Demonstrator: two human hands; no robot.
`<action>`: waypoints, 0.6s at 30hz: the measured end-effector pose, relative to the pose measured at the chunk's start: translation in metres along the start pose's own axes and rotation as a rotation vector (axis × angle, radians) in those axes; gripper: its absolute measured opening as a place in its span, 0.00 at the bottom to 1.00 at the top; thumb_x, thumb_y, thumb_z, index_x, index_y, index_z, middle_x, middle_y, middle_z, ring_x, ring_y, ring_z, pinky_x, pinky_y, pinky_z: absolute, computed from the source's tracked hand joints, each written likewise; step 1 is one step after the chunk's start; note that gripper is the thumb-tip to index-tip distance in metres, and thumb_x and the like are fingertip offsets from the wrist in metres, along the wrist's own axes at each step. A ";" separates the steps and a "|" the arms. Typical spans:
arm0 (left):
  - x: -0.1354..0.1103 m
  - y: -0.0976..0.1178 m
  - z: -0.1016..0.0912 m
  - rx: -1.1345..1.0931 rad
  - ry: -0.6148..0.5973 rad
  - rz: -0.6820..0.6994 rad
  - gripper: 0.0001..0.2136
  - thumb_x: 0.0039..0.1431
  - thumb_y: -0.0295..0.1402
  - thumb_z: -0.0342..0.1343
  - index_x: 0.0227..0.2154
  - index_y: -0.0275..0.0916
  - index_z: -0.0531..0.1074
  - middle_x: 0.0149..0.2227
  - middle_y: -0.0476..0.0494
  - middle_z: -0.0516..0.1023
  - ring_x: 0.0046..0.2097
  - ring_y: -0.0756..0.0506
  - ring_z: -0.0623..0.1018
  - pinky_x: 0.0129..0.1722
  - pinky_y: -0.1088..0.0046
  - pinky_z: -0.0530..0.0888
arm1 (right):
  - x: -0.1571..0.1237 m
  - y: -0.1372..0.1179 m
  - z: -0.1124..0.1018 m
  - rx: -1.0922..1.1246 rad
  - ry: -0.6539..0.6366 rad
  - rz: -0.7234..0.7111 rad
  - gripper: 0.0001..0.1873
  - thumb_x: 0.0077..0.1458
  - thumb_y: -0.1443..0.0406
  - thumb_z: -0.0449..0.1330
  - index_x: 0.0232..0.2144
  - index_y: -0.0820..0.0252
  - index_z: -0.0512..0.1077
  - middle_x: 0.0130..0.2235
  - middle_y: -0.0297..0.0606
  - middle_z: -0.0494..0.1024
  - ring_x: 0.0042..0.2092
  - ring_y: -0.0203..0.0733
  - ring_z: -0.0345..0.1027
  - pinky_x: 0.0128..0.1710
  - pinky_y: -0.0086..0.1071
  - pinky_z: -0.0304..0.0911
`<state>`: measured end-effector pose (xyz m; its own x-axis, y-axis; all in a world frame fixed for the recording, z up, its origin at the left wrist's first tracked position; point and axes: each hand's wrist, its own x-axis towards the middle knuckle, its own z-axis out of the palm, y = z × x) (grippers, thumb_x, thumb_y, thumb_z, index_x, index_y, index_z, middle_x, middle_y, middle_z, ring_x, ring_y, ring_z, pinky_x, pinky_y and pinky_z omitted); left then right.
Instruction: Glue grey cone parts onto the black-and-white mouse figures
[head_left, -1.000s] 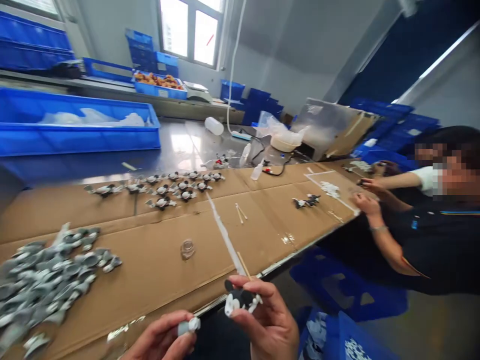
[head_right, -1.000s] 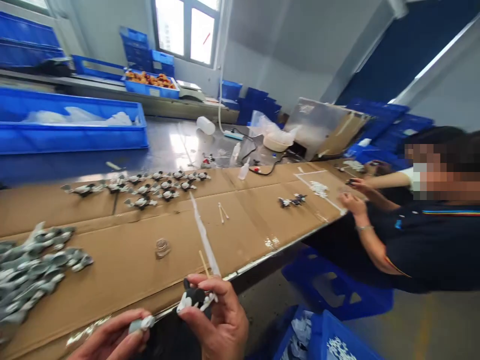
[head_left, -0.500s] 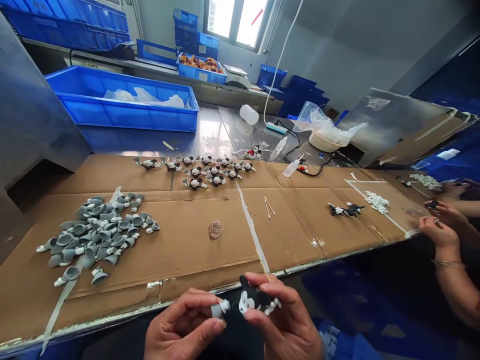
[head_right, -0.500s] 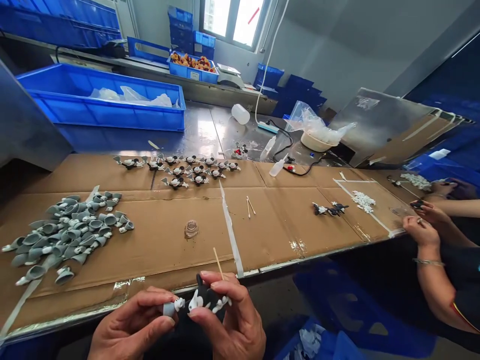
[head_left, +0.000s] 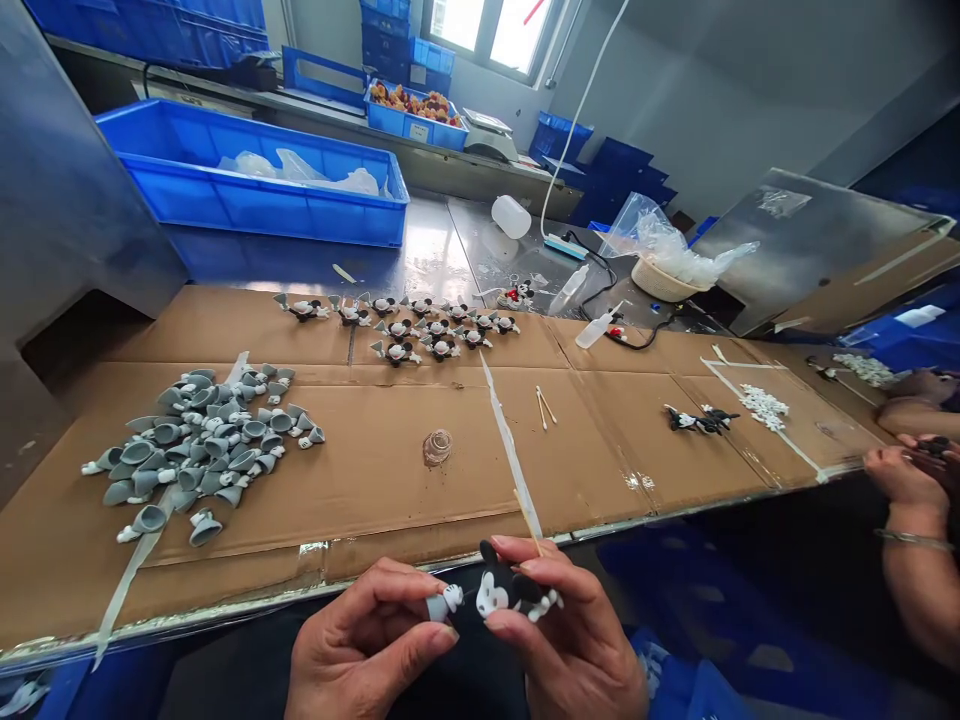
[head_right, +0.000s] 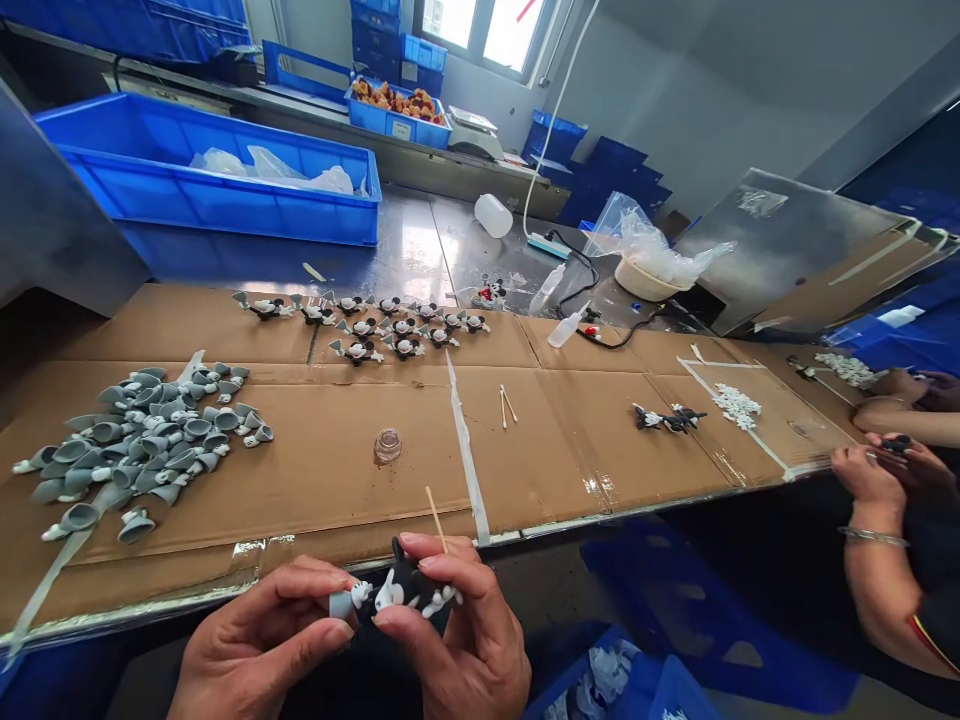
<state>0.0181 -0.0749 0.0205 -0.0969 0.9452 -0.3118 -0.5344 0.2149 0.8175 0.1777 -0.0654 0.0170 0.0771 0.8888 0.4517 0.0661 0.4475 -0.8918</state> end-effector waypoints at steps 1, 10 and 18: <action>0.000 0.000 0.000 0.000 -0.001 0.001 0.12 0.37 0.35 0.78 0.25 0.41 0.84 0.28 0.46 0.80 0.30 0.49 0.78 0.31 0.80 0.75 | 0.000 0.000 0.000 -0.001 0.003 0.001 0.19 0.57 0.69 0.71 0.49 0.47 0.76 0.48 0.35 0.84 0.51 0.38 0.78 0.53 0.28 0.72; -0.002 0.003 0.003 0.018 0.006 0.014 0.11 0.38 0.35 0.78 0.25 0.41 0.83 0.28 0.47 0.80 0.29 0.50 0.77 0.29 0.80 0.75 | -0.003 0.000 0.001 -0.036 0.021 -0.008 0.17 0.57 0.66 0.71 0.48 0.49 0.77 0.46 0.39 0.84 0.49 0.44 0.79 0.50 0.35 0.75; 0.002 -0.004 -0.016 0.224 -0.198 0.323 0.10 0.51 0.28 0.72 0.35 0.49 0.84 0.32 0.48 0.83 0.33 0.48 0.81 0.32 0.79 0.79 | -0.004 0.003 0.008 -0.065 0.071 -0.091 0.13 0.58 0.62 0.70 0.46 0.50 0.76 0.44 0.39 0.85 0.45 0.43 0.80 0.46 0.35 0.77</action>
<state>0.0067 -0.0781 0.0083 -0.0550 0.9968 0.0582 -0.3052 -0.0723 0.9495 0.1700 -0.0673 0.0127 0.1376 0.8347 0.5332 0.1405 0.5164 -0.8447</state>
